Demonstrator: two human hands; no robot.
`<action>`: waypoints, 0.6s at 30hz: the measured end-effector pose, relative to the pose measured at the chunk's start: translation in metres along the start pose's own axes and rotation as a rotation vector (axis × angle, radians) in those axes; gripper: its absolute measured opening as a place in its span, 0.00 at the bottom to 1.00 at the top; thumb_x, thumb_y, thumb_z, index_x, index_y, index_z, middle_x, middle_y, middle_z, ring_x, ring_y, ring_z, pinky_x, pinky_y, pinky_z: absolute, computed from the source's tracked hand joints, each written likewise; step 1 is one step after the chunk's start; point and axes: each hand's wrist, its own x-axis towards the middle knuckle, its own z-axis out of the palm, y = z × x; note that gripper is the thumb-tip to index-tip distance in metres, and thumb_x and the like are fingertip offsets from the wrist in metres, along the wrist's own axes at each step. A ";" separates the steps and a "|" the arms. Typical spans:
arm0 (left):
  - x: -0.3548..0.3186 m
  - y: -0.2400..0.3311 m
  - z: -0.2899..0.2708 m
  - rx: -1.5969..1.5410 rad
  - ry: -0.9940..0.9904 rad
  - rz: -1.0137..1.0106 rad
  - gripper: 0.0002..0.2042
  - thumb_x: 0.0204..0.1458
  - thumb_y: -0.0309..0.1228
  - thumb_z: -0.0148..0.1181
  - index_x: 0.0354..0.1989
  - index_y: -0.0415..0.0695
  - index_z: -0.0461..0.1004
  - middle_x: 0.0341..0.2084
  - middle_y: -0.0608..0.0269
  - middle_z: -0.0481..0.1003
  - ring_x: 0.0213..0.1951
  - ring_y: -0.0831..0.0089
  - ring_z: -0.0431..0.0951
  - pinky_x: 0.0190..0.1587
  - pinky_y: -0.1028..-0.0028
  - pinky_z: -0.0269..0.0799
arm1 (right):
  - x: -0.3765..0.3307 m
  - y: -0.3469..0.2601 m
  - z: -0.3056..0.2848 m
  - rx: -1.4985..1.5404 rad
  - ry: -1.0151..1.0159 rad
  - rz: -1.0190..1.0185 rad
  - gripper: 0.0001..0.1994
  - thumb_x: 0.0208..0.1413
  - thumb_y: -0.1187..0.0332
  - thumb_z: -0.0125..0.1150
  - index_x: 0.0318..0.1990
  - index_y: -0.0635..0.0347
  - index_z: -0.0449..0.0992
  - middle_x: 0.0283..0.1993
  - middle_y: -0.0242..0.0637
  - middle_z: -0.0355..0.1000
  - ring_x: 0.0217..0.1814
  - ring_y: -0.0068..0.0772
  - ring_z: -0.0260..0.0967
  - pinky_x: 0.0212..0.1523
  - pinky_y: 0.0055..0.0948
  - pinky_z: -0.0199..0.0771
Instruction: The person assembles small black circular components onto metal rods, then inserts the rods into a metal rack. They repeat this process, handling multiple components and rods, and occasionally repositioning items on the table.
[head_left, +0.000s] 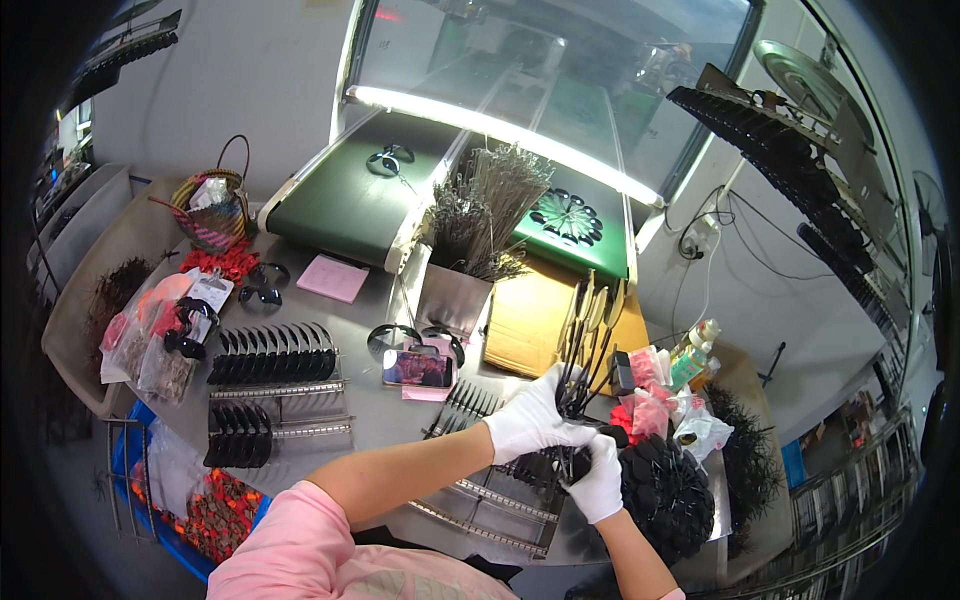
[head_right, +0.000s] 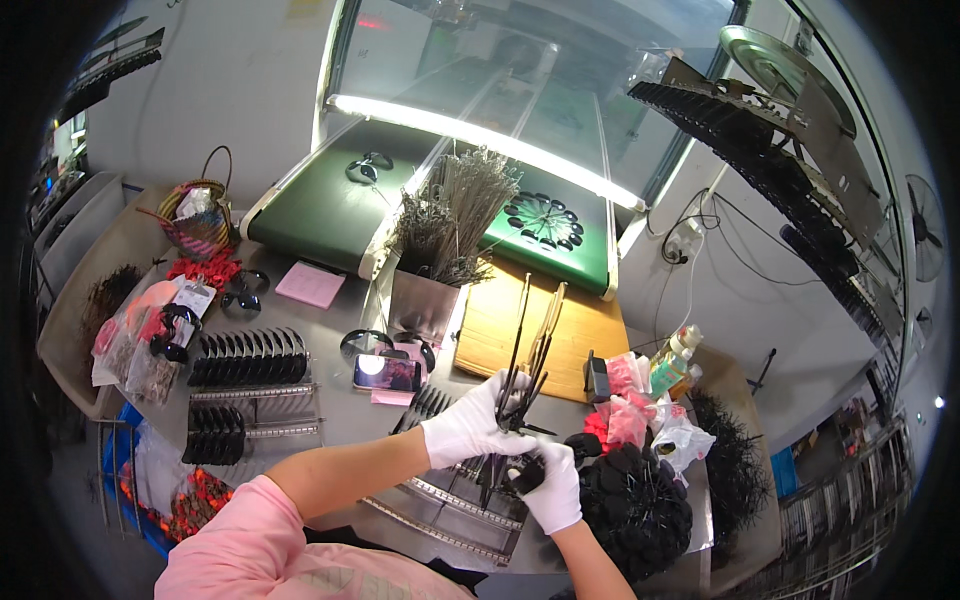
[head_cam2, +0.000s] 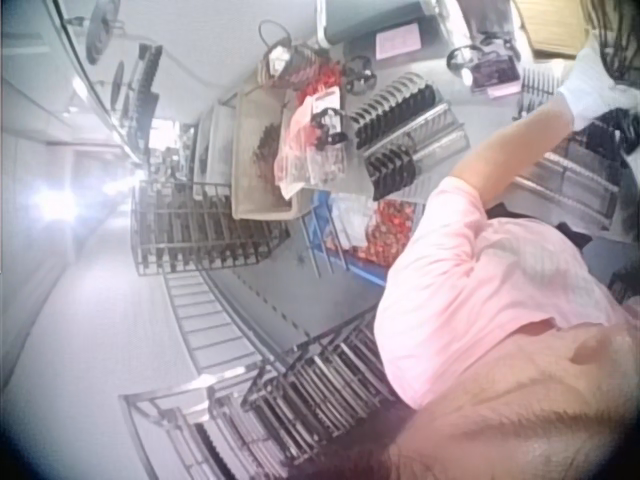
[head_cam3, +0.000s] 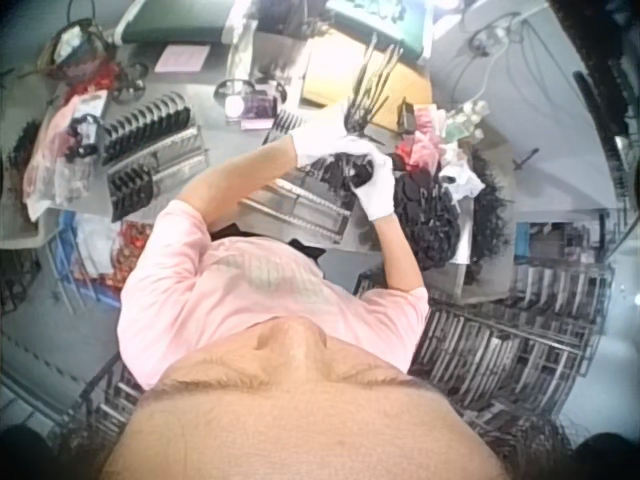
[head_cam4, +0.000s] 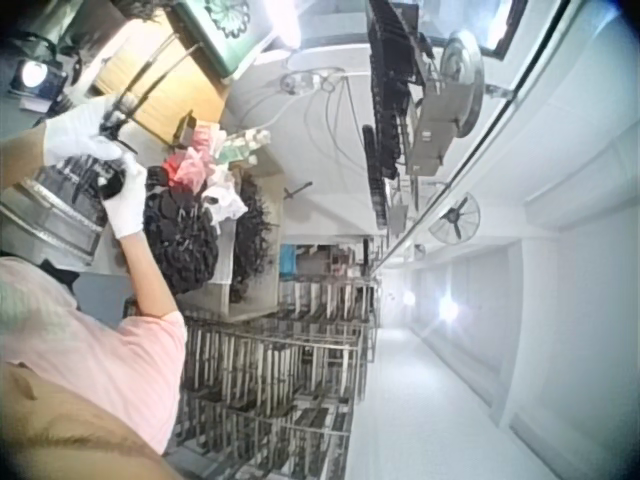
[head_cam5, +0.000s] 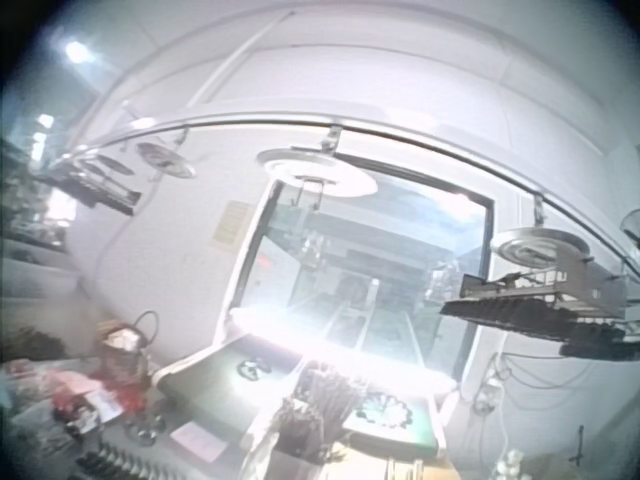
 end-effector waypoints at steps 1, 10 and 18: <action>-0.003 0.001 0.005 -0.102 -0.071 -0.021 0.38 0.43 0.27 0.78 0.63 0.44 0.62 0.48 0.67 0.69 0.51 0.79 0.71 0.58 0.74 0.70 | 0.001 0.000 -0.003 0.163 -0.051 0.262 0.37 0.44 0.68 0.79 0.64 0.61 0.70 0.50 0.44 0.76 0.49 0.44 0.76 0.55 0.38 0.77; -0.024 0.004 0.036 -0.171 -0.268 -0.191 0.48 0.54 0.27 0.68 0.78 0.47 0.40 0.57 0.57 0.68 0.54 0.72 0.73 0.61 0.69 0.70 | 0.002 0.012 -0.001 1.162 -0.182 0.665 0.16 0.61 0.68 0.63 0.55 0.60 0.76 0.47 0.32 0.78 0.49 0.26 0.74 0.49 0.28 0.77; -0.021 0.069 -0.014 1.443 -0.197 1.294 0.25 0.54 0.41 0.64 0.63 0.73 0.71 0.60 0.68 0.74 0.50 0.64 0.78 0.38 0.67 0.73 | -0.003 -0.011 -0.040 1.425 -0.709 0.769 0.22 0.51 0.63 0.77 0.50 0.63 0.77 0.36 0.37 0.79 0.36 0.32 0.79 0.36 0.29 0.80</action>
